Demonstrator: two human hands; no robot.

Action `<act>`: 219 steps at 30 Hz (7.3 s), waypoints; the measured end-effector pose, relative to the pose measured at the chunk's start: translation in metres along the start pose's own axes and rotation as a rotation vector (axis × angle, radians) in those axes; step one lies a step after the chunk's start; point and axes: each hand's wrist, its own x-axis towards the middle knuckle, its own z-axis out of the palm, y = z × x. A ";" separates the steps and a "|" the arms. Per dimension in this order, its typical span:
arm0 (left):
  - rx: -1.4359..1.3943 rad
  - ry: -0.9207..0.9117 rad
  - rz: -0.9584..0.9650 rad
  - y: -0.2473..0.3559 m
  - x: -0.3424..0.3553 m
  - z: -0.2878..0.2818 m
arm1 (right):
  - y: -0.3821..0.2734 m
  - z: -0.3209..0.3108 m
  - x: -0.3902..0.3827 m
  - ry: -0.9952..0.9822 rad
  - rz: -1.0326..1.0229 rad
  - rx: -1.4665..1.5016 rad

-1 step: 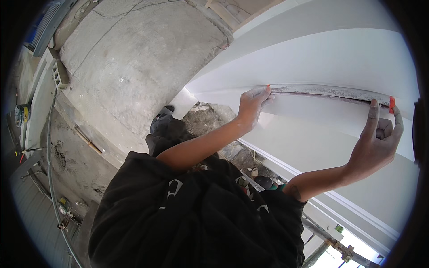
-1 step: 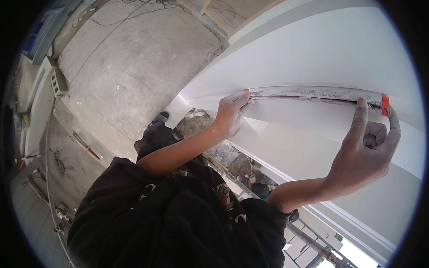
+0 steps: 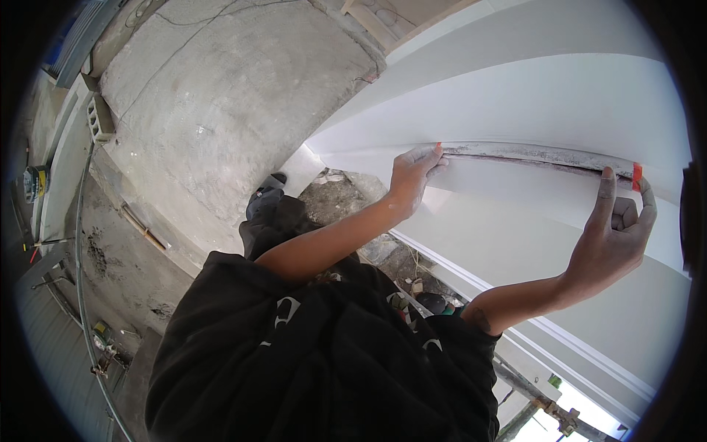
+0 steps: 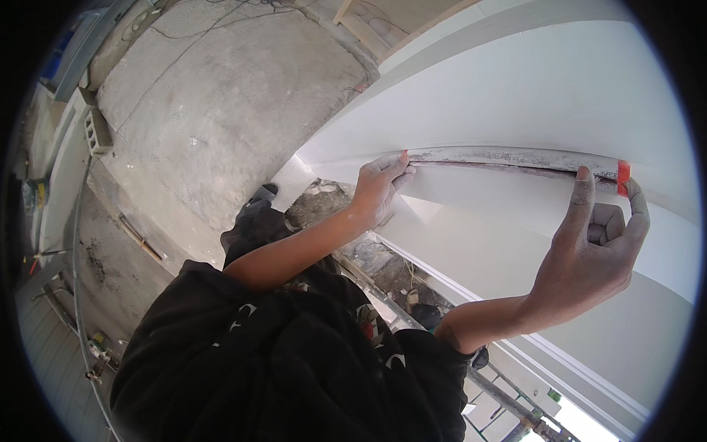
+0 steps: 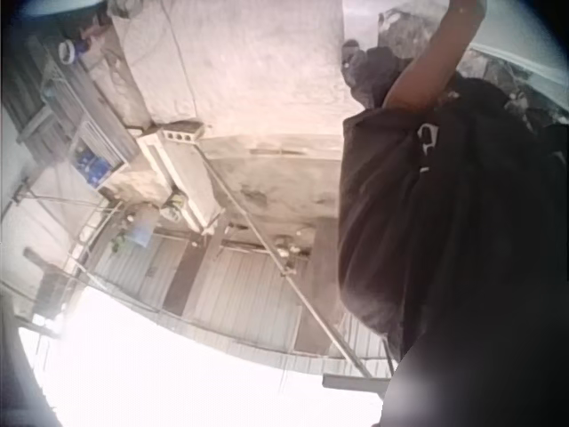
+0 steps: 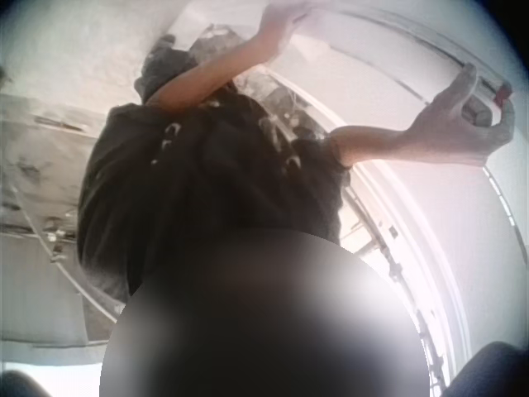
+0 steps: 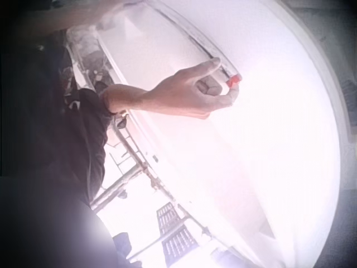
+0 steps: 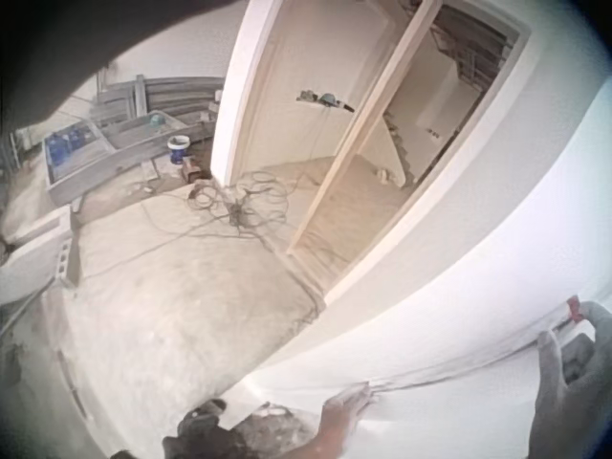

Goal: The person uses a long metal straightedge to scrape and smooth a white plastered wall surface. They repeatedly run the tool vertically along the wall to remove ridges and then use a smaller hand trowel to scrape off excess material and refine the surface. The person works on a vertical wall section within a room under construction.

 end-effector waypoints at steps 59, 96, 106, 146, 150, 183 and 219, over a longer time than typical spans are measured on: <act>-0.060 0.354 -0.249 -0.029 0.082 -0.111 | -0.038 0.078 -0.086 -0.630 0.299 0.680; 0.125 0.572 -0.311 -0.037 0.143 -0.199 | -0.039 0.169 -0.187 -0.740 0.209 0.644; 0.151 0.605 -0.320 -0.044 0.157 -0.204 | -0.048 0.174 -0.190 -0.655 0.115 0.517; -0.056 0.318 -0.291 -0.003 0.062 -0.083 | -0.036 0.071 -0.076 -0.609 0.292 0.676; -0.015 0.268 -0.260 0.008 0.045 -0.058 | -0.040 0.055 -0.057 -0.560 0.329 0.610; 0.300 0.058 -0.237 -0.002 0.036 -0.059 | -0.021 0.037 -0.042 -0.617 0.180 0.388; 0.460 -0.095 -0.180 0.010 0.035 -0.072 | -0.016 0.024 -0.033 -0.563 0.058 0.461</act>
